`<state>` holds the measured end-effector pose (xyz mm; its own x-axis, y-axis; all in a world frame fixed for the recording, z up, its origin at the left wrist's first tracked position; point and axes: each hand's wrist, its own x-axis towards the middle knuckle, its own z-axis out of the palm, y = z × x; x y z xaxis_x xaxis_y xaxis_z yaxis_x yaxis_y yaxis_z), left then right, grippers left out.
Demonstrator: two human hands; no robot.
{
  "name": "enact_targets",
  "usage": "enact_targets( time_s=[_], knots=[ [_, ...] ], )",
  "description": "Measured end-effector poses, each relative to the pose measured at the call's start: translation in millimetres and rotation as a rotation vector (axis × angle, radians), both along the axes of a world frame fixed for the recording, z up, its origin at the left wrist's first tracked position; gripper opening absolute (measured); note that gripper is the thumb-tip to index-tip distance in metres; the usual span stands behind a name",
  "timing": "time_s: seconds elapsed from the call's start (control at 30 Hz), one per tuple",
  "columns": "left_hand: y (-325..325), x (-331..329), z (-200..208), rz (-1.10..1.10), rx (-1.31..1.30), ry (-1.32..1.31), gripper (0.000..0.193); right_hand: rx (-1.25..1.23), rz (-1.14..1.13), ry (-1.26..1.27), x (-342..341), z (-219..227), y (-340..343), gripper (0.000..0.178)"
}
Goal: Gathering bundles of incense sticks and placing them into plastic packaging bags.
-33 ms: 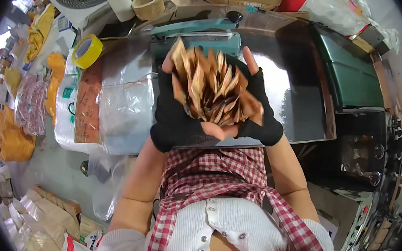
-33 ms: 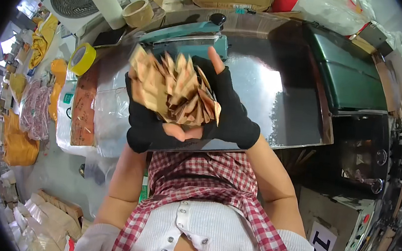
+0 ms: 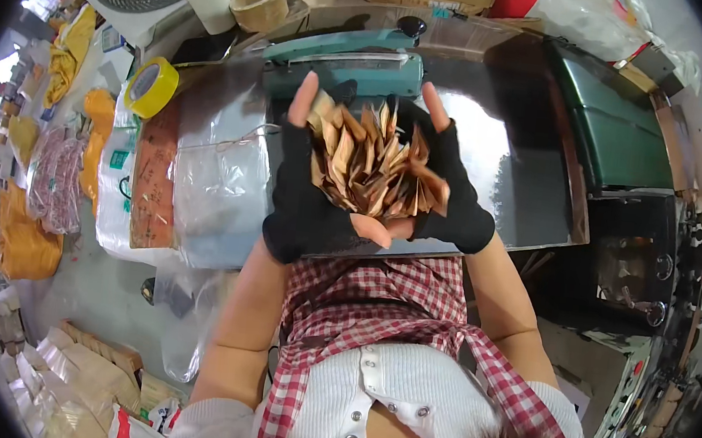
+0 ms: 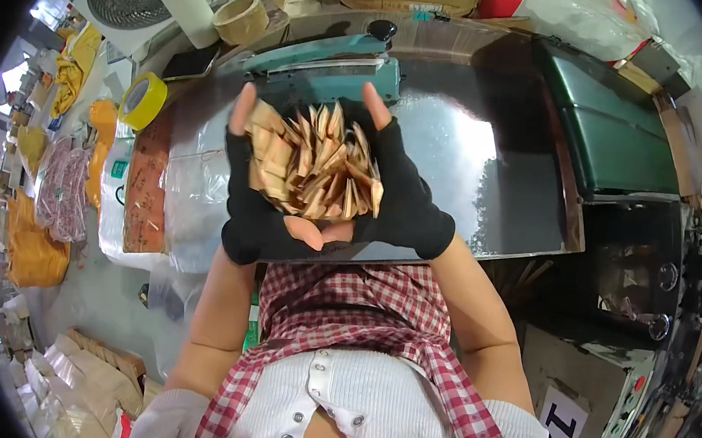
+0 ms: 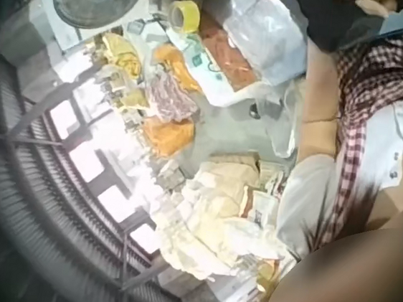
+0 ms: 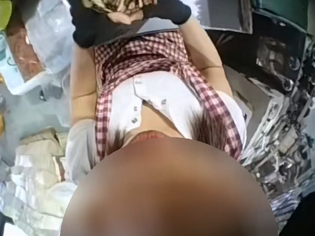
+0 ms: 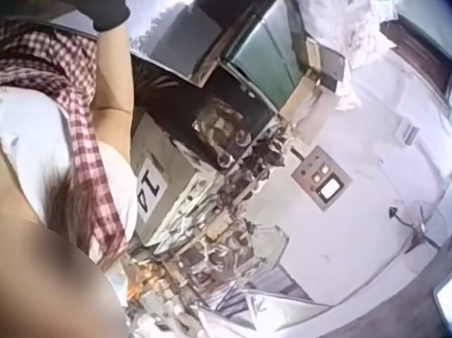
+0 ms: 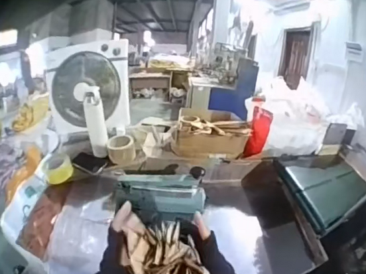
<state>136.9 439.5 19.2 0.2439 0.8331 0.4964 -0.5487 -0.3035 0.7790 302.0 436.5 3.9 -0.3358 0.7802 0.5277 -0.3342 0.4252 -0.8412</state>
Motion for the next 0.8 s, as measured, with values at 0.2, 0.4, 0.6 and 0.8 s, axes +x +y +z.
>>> enact_targets(
  time_s=[0.2, 0.4, 0.6, 0.8],
  knots=[
    [21.5, 5.5, -19.9, 0.231, 0.145, 0.483, 0.124, 0.151, -0.459, -0.441, -24.7, -31.7, 17.4, 0.083],
    [6.2, -49.9, -3.2, -0.153, -0.388, 0.205, 0.067, 0.162, -0.541, -0.506, -18.9, 24.8, 6.4, 0.099],
    [-14.5, -25.7, -87.8, -0.379, -0.781, 0.01, 0.055, -0.528, 0.287, -0.204, -31.8, -37.7, 30.1, 0.061],
    [-36.2, -48.3, -77.4, -0.22, -0.576, 0.347, 0.057, -0.634, 0.407, -0.117, -31.7, -40.0, 35.1, 0.057]
  ],
)
